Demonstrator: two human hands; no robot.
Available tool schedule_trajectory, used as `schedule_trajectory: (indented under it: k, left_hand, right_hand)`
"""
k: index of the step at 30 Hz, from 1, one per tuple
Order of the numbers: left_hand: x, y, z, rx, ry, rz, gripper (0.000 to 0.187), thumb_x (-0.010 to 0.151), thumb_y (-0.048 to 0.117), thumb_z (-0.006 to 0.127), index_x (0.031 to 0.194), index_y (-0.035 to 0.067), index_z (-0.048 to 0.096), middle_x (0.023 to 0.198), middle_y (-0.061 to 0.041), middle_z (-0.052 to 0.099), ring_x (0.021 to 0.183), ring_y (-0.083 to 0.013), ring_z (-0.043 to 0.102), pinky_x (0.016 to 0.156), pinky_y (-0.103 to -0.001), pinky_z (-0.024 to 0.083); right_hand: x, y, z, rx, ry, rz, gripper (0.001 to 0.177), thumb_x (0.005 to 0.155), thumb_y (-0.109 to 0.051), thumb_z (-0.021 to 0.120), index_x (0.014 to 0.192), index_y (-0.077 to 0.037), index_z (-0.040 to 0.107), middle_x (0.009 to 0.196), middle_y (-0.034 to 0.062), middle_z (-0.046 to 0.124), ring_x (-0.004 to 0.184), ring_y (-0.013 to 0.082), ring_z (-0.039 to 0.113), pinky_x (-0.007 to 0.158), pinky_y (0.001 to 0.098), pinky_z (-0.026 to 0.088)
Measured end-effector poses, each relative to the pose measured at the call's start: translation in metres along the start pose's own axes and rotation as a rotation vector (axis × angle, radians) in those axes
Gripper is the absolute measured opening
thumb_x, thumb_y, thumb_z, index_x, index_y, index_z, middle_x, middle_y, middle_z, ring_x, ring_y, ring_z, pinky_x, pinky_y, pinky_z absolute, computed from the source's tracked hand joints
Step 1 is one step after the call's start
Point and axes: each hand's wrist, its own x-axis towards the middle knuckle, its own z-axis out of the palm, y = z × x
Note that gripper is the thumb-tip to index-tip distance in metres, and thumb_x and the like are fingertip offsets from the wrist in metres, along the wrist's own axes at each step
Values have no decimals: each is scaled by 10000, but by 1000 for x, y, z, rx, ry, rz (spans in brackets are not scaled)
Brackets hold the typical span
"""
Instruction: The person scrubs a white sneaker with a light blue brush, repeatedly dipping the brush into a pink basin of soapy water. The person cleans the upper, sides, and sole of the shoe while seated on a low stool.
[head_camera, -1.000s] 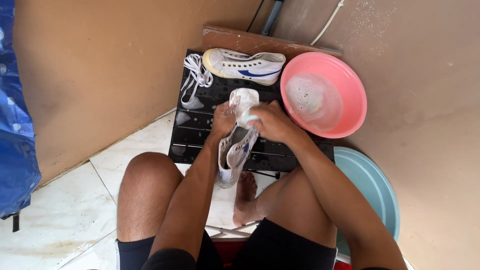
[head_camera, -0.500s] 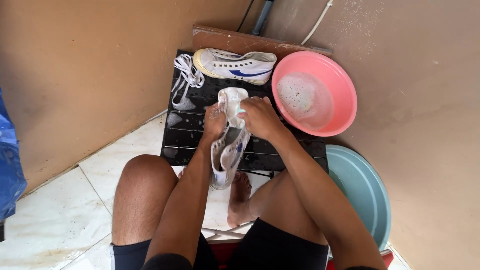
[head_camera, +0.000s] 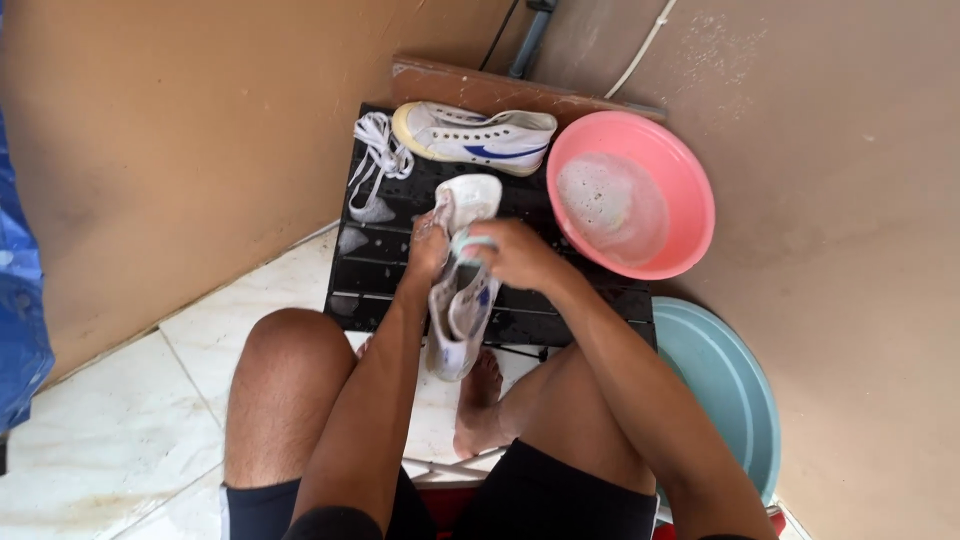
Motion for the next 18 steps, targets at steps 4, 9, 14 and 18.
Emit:
schedule_trajectory:
  k: [4, 9, 14, 18]
  left_hand:
    - [8, -11, -6, 279, -73, -63, 583, 1209, 715, 642, 1582, 322, 856, 1506, -73, 883, 1535, -398, 735, 1347, -545, 488]
    - [-71, 86, 12, 72, -100, 69, 680, 1207, 638, 690, 1482, 48, 887, 1453, -249, 884, 1508, -429, 755, 1338, -584, 506]
    - [11, 5, -6, 252, -94, 164, 502, 1172, 485, 768, 1492, 118, 893, 1269, -173, 901, 1255, -396, 832, 1051, -565, 645]
    - [-52, 114, -31, 954, -152, 266, 1035, 1235, 442, 679, 1913, -77, 95, 1898, -445, 236, 1647, -741, 446, 1113, -819, 692]
  right_hand:
    - [15, 40, 0, -156, 194, 49, 194, 1163, -277, 813, 1074, -107, 781, 871, 158, 752, 840, 461, 808, 805, 558, 636]
    - [6, 17, -5, 17, -15, 9, 210, 1153, -211, 812, 1164, -2, 790, 991, 330, 839, 986, 602, 821, 872, 647, 661]
    - [19, 60, 10, -160, 81, 27, 209, 1192, -221, 774, 1071, -58, 724, 846, 190, 756, 764, 464, 776, 716, 566, 619]
    - [14, 35, 6, -210, 24, 177, 327, 1195, -358, 754, 1175, -32, 752, 1004, 311, 823, 1018, 602, 833, 869, 690, 665]
